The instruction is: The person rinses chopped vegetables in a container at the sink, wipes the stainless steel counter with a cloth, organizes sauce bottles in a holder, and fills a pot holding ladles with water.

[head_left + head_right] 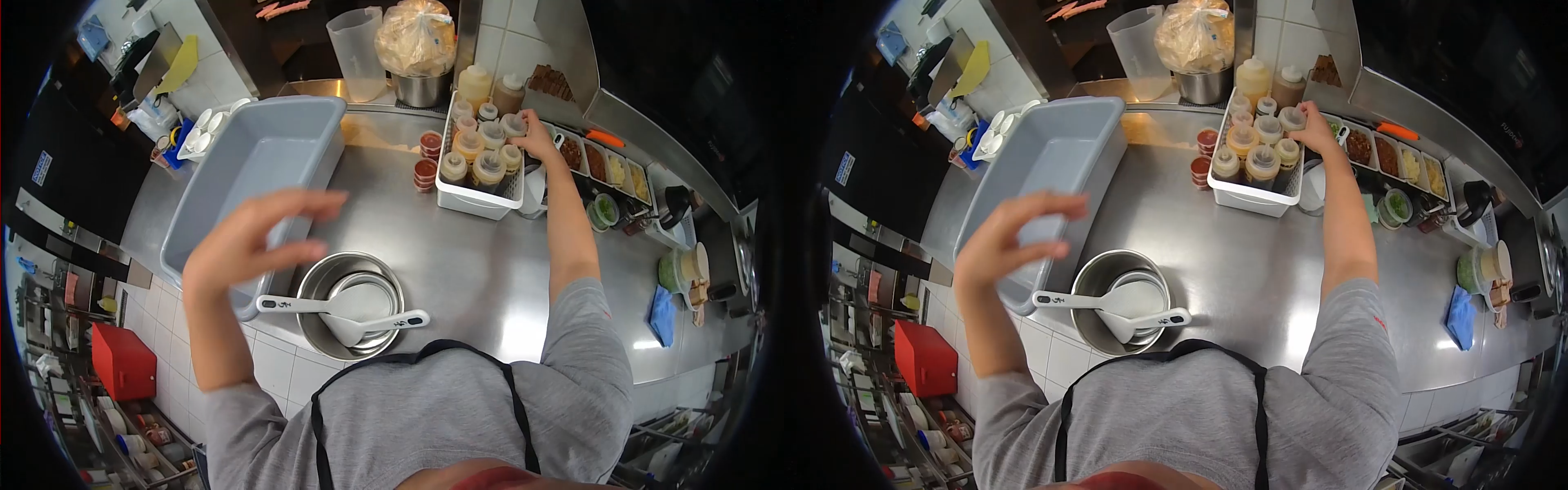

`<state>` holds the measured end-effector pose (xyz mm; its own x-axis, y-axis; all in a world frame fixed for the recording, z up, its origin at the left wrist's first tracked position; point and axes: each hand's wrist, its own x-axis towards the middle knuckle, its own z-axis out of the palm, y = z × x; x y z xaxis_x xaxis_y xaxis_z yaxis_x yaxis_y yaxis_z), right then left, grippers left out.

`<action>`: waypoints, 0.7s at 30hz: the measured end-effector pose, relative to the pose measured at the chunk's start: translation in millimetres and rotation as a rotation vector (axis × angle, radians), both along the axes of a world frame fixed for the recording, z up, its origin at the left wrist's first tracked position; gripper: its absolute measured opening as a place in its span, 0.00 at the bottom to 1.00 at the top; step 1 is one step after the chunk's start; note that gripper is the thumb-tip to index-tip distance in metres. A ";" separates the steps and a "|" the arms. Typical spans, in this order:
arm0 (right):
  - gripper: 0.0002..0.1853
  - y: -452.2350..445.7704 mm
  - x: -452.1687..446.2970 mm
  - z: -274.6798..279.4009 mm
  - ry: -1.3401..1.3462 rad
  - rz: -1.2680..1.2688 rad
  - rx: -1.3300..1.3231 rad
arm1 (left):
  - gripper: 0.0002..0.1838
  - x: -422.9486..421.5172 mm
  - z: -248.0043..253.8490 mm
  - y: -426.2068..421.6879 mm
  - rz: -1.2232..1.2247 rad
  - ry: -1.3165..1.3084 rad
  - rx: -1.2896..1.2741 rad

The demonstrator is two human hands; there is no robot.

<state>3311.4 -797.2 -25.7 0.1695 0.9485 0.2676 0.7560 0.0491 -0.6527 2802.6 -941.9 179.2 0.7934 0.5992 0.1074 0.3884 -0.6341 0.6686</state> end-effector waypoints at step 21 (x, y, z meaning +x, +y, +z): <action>0.40 -203.1 -119.8 96.2 0.282 -0.005 0.673 | 0.33 273.2 -191.2 295.6 0.126 0.015 0.049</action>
<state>3191.6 -1000.3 70.5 0.3220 0.5929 0.7381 0.5650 0.5053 -0.6523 3075.8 -646.3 -12.0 0.7141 0.6882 0.1280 0.4763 -0.6117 0.6316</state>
